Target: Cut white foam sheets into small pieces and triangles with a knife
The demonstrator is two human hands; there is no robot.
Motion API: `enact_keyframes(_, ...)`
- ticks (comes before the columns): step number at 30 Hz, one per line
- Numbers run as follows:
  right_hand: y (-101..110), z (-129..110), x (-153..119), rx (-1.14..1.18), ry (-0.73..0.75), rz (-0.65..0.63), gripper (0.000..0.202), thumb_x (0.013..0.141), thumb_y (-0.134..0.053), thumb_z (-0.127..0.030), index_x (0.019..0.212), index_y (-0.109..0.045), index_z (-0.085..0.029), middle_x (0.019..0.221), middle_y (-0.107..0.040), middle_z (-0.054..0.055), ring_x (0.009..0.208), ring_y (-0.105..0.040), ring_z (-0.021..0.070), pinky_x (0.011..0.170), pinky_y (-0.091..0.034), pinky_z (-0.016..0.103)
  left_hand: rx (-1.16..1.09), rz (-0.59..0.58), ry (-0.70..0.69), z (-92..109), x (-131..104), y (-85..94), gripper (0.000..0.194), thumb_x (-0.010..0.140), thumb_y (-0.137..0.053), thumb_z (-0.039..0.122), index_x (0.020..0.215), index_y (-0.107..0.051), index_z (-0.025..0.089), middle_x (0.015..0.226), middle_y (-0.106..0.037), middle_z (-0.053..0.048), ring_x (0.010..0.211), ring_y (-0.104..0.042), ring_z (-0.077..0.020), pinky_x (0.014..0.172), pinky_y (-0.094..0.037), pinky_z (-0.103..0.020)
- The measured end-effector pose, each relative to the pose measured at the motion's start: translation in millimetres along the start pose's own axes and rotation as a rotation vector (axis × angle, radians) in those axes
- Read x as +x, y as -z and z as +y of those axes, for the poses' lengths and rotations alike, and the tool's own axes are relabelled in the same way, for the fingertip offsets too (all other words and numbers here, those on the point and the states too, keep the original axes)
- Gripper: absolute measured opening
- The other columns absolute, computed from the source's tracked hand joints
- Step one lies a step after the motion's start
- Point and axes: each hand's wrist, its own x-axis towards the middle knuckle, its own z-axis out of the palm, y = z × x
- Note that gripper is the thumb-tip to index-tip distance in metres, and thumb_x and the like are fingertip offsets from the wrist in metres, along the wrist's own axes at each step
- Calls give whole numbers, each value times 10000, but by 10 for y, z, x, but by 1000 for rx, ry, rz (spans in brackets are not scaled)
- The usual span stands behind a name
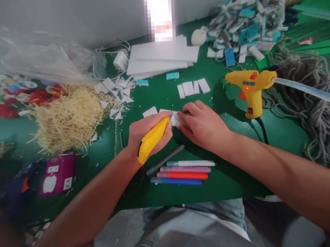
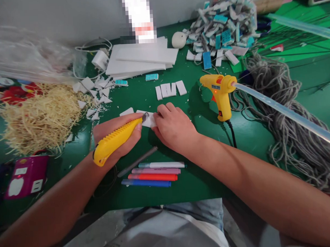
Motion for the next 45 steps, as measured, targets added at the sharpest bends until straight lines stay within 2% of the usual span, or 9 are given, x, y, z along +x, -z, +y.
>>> enact_keyframes(7,-31,19,-5,1,16,50,293,1046,-541,-257,1174,-751,-99,1187,-684,204,1059,-529,312,863,-483,431,30,40,-37,-6,-3,18,190,956,-631,198,1072,-780,180,1016,-859,-39,846,-838,-200,843,-682,-240)
enact_keyframes(16,-61,32,-27,-6,25,84,269,1032,-554,-236,1168,-749,-111,1161,-687,192,1043,-528,308,842,-471,426,59,69,-92,-27,-12,-7,158,952,-629,198,1049,-751,220,995,-859,-31,798,-838,-204,762,-701,-265)
enact_keyframes(24,-72,38,-24,-17,30,95,282,1030,-538,-234,1166,-748,-103,1152,-688,200,1026,-529,306,832,-479,424,53,55,-170,-30,-23,-33,207,960,-619,169,1125,-706,259,935,-851,-29,750,-829,-204,696,-705,-288)
enact_keyframes(29,-26,-2,-2,-24,10,51,297,1029,-540,-239,1172,-749,-82,1162,-696,213,1039,-542,316,848,-496,433,45,43,-167,-34,-24,-45,190,959,-626,167,1106,-708,255,965,-853,-36,778,-833,-203,714,-701,-278)
enact_keyframes(32,-10,-12,2,-24,-1,34,291,1027,-548,-238,1167,-751,-82,1175,-697,214,1048,-545,321,855,-498,436,15,44,-116,-27,-12,-36,153,962,-640,184,1079,-723,237,1000,-855,-39,821,-836,-199,770,-700,-269)
enact_keyframes(39,-34,10,-14,-12,15,68,281,1032,-546,-238,1152,-753,-91,1148,-694,206,1032,-532,313,832,-484,429,27,53,-84,1,-7,18,138,950,-647,192,1040,-749,215,984,-858,-30,798,-833,-191,768,-697,-256)
enact_keyframes(45,-35,7,-10,-16,2,55,287,1032,-550,-239,1162,-751,-81,1170,-695,210,1048,-541,316,849,-491,436,60,29,-91,6,-34,14,202,950,-623,184,1085,-735,284,963,-855,3,791,-834,-196,734,-707,-274)
